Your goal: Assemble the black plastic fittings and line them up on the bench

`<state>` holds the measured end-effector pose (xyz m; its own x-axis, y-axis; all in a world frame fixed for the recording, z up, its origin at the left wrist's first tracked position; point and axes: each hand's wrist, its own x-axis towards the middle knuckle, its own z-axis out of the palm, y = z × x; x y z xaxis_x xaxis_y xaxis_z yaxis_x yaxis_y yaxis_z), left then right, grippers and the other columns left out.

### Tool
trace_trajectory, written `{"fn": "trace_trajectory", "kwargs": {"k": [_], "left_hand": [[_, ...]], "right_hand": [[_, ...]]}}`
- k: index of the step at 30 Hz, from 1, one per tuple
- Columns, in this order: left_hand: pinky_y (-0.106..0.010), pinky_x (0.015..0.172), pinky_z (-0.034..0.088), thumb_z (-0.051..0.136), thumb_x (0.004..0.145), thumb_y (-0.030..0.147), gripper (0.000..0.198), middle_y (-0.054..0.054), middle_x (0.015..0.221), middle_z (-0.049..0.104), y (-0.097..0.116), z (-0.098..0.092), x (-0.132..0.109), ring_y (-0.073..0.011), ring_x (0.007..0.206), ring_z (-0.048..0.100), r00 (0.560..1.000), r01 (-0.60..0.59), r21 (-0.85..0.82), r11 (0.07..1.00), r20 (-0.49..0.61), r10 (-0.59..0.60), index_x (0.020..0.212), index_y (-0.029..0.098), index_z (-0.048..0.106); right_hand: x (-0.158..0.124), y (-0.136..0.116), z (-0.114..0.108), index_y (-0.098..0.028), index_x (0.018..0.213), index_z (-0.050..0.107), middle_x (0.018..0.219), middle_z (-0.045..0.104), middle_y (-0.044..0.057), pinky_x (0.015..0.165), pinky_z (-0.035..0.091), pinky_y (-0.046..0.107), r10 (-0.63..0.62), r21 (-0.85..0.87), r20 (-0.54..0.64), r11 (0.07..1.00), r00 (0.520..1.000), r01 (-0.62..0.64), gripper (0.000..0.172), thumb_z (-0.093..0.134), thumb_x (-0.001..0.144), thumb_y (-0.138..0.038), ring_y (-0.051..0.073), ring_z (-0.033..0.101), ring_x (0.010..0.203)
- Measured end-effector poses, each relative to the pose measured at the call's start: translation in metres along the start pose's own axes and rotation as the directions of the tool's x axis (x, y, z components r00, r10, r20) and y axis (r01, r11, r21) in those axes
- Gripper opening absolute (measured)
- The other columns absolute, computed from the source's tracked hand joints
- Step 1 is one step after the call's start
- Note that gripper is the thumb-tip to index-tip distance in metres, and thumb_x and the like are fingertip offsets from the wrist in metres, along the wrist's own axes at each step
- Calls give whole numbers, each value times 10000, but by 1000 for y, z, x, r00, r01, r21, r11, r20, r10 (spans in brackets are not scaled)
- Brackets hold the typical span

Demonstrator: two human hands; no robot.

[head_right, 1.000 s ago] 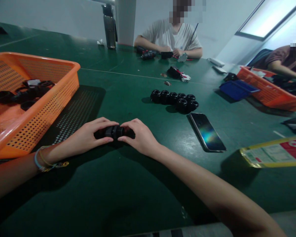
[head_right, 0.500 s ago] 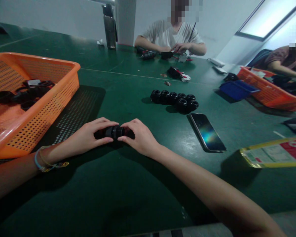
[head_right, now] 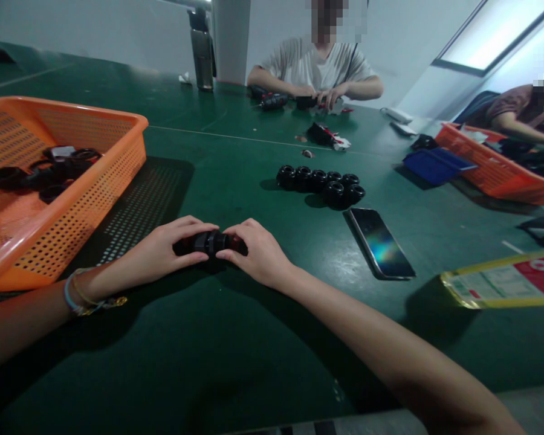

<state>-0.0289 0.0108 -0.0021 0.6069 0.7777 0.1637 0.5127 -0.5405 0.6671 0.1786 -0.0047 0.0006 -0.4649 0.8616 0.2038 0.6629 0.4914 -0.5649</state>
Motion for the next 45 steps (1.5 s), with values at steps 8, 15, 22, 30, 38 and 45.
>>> {"fn": "trace_trajectory", "kwargs": {"k": [8,15,22,30,38,45], "left_hand": [[-325,870,463,602,794,319,399,-63,1051,582,1,0,0,-195,952,583,1000,-6,-10,1000,1,6,1164,173,574],[-333,883,463,600,794,336,411,-60,1052,585,-1,1,0,-196,962,582,1000,-8,6,1000,-2,8,1173,180,571],[-330,886,468,608,796,331,416,-64,1061,588,-2,1,0,-194,960,587,1000,-24,22,999,0,24,1180,176,570],[-318,880,481,601,818,308,403,-74,1064,596,-1,2,-3,-188,966,591,992,-119,78,990,-30,121,1192,161,570],[-298,841,502,587,842,316,376,-75,1033,612,-2,3,-6,-177,932,603,972,-218,152,964,-59,229,1187,166,574],[-310,835,505,598,836,301,375,-84,1028,622,-1,4,-7,-186,934,602,963,-247,202,948,-62,264,1184,161,578]], "right_hand": [[0,-3,-1,-143,899,624,810,608,44,694,460,314,24,-10,23,1000,999,-24,142,663,770,-187,167,551,803],[2,-3,-1,-138,841,618,780,588,37,675,445,300,27,-33,32,999,999,-26,98,660,776,-198,162,532,777],[2,-3,0,-140,805,607,748,570,32,659,434,295,-2,-51,29,999,1000,4,77,642,792,-207,160,521,757],[0,-1,2,-138,794,599,746,572,43,668,436,314,-63,-101,37,993,997,66,85,597,822,-218,172,520,761],[-2,2,2,-122,859,604,798,591,75,704,450,359,-132,-127,72,982,989,141,161,503,870,-247,199,524,806],[-2,1,2,-110,853,600,797,594,87,716,453,371,-138,-125,83,981,987,148,172,489,869,-241,209,527,812]]}}
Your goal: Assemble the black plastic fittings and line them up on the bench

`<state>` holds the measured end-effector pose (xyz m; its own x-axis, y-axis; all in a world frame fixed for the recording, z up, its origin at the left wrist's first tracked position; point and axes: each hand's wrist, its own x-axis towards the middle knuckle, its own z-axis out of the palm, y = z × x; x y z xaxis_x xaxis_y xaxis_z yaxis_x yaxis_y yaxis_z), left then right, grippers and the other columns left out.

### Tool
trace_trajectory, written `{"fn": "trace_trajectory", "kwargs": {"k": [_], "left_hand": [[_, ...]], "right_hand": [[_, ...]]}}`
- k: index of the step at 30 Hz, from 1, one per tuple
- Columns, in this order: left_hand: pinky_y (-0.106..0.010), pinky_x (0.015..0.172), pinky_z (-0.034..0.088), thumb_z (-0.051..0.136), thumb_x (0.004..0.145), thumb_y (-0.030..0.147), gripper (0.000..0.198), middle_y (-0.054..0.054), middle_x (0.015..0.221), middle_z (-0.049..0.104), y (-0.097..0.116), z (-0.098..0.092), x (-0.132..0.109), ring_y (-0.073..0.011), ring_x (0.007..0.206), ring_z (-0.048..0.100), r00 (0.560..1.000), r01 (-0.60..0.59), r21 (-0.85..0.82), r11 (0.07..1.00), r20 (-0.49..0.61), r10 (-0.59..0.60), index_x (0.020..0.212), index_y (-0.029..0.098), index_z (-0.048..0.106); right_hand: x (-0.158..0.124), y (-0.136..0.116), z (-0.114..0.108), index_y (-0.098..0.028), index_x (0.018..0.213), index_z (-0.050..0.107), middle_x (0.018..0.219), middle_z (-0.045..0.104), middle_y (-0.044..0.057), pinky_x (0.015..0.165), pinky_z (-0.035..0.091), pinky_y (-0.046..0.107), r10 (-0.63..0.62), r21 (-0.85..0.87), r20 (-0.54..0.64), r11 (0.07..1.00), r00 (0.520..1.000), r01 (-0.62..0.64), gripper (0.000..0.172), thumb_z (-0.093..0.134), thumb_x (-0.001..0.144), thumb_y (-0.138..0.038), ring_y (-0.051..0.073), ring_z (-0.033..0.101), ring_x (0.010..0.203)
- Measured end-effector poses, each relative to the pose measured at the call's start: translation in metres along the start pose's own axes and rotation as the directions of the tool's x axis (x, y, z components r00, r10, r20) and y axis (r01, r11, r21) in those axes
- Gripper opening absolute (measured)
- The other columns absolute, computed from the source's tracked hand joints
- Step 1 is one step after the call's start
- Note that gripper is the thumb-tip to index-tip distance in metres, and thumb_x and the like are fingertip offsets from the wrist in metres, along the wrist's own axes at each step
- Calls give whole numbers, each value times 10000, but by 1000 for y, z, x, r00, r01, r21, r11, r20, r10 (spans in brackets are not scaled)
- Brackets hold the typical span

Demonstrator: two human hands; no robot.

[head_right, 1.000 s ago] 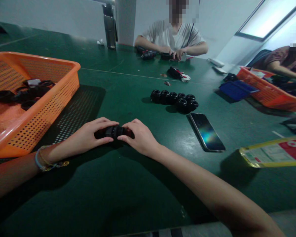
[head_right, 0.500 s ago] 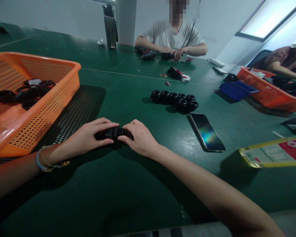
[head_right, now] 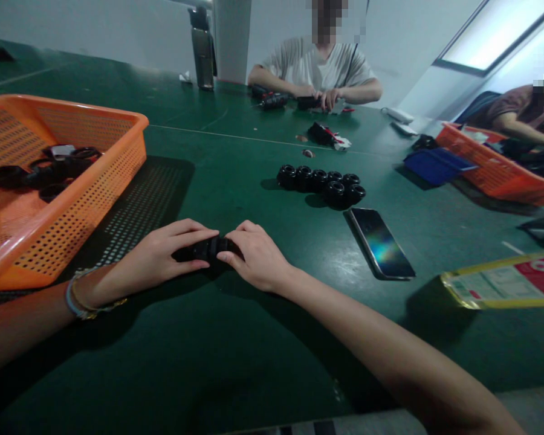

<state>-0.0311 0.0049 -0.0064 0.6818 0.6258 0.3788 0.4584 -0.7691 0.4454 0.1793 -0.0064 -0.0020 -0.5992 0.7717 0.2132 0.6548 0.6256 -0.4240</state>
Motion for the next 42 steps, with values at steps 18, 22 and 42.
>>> {"fn": "trace_trajectory", "kwargs": {"k": [18,22,42], "left_hand": [[-296,750,483,529,794,449,444,-79,1001,687,3,-6,8,-213,874,627,961,272,-231,934,121,-250,1088,124,605],[-289,681,466,472,818,450,408,-66,891,686,0,-6,9,-211,797,621,954,289,-209,934,146,-262,1020,125,615],[-306,695,443,431,852,418,344,-87,891,641,2,-3,9,-227,799,609,953,293,-127,948,126,-277,997,125,536]], "right_hand": [[1,2,10,-95,1144,507,915,678,131,691,477,361,-313,-237,-240,937,919,258,437,463,894,-452,223,598,797],[4,3,10,-94,1116,532,903,685,132,679,485,355,-341,-280,-263,922,903,266,459,432,899,-486,215,604,765],[8,-6,19,-128,1046,543,926,661,122,710,508,370,-114,-6,-318,993,941,118,521,340,890,-582,213,616,809]]}}
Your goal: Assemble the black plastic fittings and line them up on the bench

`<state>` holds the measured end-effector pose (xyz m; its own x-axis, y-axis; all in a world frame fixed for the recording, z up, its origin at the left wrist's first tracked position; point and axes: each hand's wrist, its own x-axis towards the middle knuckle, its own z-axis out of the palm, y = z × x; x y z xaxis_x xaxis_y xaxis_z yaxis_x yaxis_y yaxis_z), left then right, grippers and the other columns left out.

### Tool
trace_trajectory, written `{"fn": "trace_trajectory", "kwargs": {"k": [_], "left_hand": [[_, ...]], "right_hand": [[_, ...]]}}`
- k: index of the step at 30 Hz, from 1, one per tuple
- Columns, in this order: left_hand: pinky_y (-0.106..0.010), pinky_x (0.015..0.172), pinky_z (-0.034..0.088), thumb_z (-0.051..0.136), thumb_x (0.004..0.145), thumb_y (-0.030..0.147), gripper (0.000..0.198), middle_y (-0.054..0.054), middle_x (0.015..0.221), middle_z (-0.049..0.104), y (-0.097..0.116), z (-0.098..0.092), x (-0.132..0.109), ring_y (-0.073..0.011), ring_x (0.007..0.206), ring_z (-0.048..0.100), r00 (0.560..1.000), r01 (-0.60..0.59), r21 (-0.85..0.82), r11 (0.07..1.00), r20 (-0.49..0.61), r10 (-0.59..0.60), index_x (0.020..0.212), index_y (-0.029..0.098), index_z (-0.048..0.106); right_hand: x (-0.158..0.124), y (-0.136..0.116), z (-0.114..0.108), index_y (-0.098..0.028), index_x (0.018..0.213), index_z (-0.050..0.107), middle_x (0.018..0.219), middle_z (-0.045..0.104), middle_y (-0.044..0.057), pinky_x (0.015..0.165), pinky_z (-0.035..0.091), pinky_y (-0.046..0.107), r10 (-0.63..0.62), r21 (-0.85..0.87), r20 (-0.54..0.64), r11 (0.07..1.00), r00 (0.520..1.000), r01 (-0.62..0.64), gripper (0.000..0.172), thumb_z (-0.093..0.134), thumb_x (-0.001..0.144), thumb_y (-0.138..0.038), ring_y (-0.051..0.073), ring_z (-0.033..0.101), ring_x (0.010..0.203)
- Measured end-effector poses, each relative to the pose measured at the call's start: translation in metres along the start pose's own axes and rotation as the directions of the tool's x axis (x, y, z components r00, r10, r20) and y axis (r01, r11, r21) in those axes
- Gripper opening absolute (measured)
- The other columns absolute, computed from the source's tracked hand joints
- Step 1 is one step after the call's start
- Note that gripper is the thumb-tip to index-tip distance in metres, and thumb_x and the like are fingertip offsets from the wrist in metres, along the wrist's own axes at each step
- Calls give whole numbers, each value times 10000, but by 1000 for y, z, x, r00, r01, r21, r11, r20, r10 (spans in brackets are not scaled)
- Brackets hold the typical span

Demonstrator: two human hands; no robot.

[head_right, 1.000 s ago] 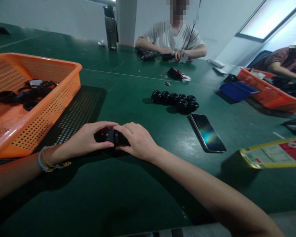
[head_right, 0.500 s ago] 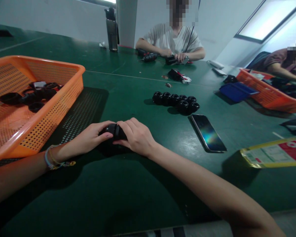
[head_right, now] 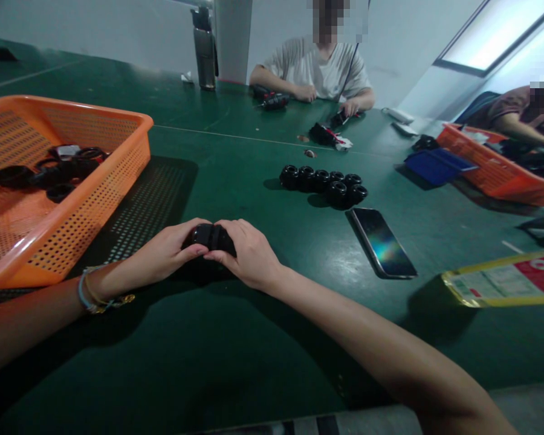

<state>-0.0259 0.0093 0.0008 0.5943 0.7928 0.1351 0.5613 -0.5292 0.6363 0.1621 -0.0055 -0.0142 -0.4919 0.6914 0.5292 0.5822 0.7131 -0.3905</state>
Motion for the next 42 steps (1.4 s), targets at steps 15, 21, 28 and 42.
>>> {"fn": "trace_trajectory", "kwargs": {"k": [15,21,28,42], "left_hand": [[-293,703,448,468,854,412,354,-85,928,644,0,0,-2,-214,816,612,998,-42,-24,999,36,43,1043,120,531],[-289,694,457,443,876,504,415,-86,916,646,-2,4,-3,-217,808,623,998,-58,100,993,4,58,1037,131,528],[-294,732,474,378,869,606,535,-94,936,647,-1,4,-6,-220,831,629,994,-106,152,983,-15,109,1056,127,528],[-286,782,465,321,863,624,583,-92,926,634,3,3,-10,-209,867,613,971,-216,276,937,-41,236,1050,111,523]], "right_hand": [[-6,3,-9,-144,1115,481,964,636,119,705,505,364,-61,51,24,997,998,60,381,417,908,-457,213,595,855],[-7,2,-8,-152,1123,477,982,634,119,732,500,383,-11,52,89,999,996,6,368,391,915,-444,221,595,862],[-9,-3,-11,-150,1105,485,994,648,117,768,506,389,47,108,118,992,992,-60,315,424,901,-383,218,609,874],[-12,-13,-14,-115,1096,508,1035,663,150,789,517,395,114,120,132,984,985,-130,311,446,886,-336,233,630,917]]}}
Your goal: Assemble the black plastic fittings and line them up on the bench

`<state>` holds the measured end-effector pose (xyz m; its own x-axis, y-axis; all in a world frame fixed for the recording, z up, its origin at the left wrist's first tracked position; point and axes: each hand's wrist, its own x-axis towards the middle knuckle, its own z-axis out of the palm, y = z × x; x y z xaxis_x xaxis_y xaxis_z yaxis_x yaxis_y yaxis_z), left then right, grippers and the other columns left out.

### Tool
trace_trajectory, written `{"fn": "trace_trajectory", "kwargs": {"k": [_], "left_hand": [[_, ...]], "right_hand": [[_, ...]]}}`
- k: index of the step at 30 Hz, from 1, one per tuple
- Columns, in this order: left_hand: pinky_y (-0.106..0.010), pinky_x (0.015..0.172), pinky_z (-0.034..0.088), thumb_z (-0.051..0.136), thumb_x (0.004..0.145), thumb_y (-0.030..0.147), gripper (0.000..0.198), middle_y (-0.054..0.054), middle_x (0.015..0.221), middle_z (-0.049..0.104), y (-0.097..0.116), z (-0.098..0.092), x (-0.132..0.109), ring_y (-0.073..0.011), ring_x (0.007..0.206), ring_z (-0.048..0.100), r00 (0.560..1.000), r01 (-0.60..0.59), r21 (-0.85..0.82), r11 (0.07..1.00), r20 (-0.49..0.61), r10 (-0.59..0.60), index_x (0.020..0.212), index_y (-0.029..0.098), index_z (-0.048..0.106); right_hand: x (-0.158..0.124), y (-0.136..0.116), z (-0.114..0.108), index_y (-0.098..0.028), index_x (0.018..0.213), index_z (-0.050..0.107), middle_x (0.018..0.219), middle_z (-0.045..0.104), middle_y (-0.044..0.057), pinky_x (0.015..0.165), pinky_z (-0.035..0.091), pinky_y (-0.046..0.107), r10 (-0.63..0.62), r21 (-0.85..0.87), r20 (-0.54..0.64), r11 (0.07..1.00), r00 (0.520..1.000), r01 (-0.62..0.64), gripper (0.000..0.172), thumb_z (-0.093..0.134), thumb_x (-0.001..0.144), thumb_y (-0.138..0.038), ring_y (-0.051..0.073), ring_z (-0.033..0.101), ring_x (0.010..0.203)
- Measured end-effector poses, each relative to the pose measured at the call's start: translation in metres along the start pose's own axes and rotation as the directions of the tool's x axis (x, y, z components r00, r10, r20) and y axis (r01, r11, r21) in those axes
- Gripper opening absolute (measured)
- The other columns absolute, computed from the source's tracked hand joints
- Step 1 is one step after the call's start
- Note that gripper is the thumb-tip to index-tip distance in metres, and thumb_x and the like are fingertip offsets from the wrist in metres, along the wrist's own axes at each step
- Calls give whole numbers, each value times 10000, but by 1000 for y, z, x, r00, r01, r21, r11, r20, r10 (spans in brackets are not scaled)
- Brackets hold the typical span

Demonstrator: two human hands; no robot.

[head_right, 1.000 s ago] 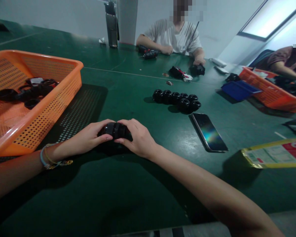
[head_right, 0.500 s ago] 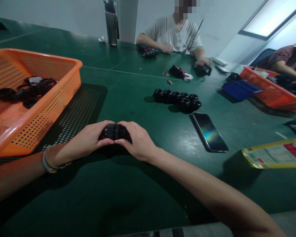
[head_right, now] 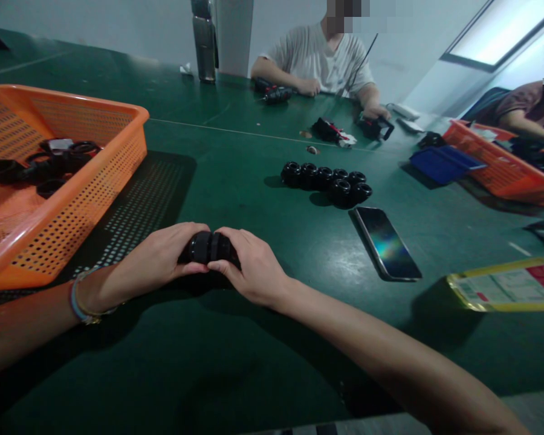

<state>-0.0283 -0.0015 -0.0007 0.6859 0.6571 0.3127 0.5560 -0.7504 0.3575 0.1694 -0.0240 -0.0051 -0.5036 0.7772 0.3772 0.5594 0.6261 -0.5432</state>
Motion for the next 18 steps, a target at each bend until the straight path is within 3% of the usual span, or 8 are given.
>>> {"fn": "trace_trajectory", "kwargs": {"k": [5,9,14,18], "left_hand": [[-286,786,460,415,884,544,472,-87,930,627,1,0,1,-206,875,600,1000,-18,1,1000,-3,18,1037,110,522],[-302,808,460,455,876,521,445,-93,988,618,-1,0,2,-218,911,595,999,40,-110,993,25,-38,1058,119,507],[-303,804,456,458,852,506,475,-91,1074,607,-4,-5,4,-225,946,593,991,103,-329,939,113,-69,1145,134,481],[-288,727,452,483,839,469,431,-69,962,630,-5,-7,6,-209,840,605,977,163,-373,913,193,-95,1102,129,512]], "right_hand": [[-2,0,2,-129,1091,505,1000,669,131,756,519,385,-19,-55,-18,998,1000,18,310,421,902,-360,223,636,864],[-1,1,4,-123,1087,492,964,663,126,723,520,369,-61,-82,-66,995,996,56,339,395,919,-402,213,622,821],[2,4,2,-139,1122,457,956,640,117,691,507,358,-204,-150,-95,970,974,189,365,348,937,-434,210,585,800],[3,6,1,-144,1152,430,941,628,110,686,497,360,-296,-222,-113,938,948,267,325,358,943,-382,210,565,794]]}}
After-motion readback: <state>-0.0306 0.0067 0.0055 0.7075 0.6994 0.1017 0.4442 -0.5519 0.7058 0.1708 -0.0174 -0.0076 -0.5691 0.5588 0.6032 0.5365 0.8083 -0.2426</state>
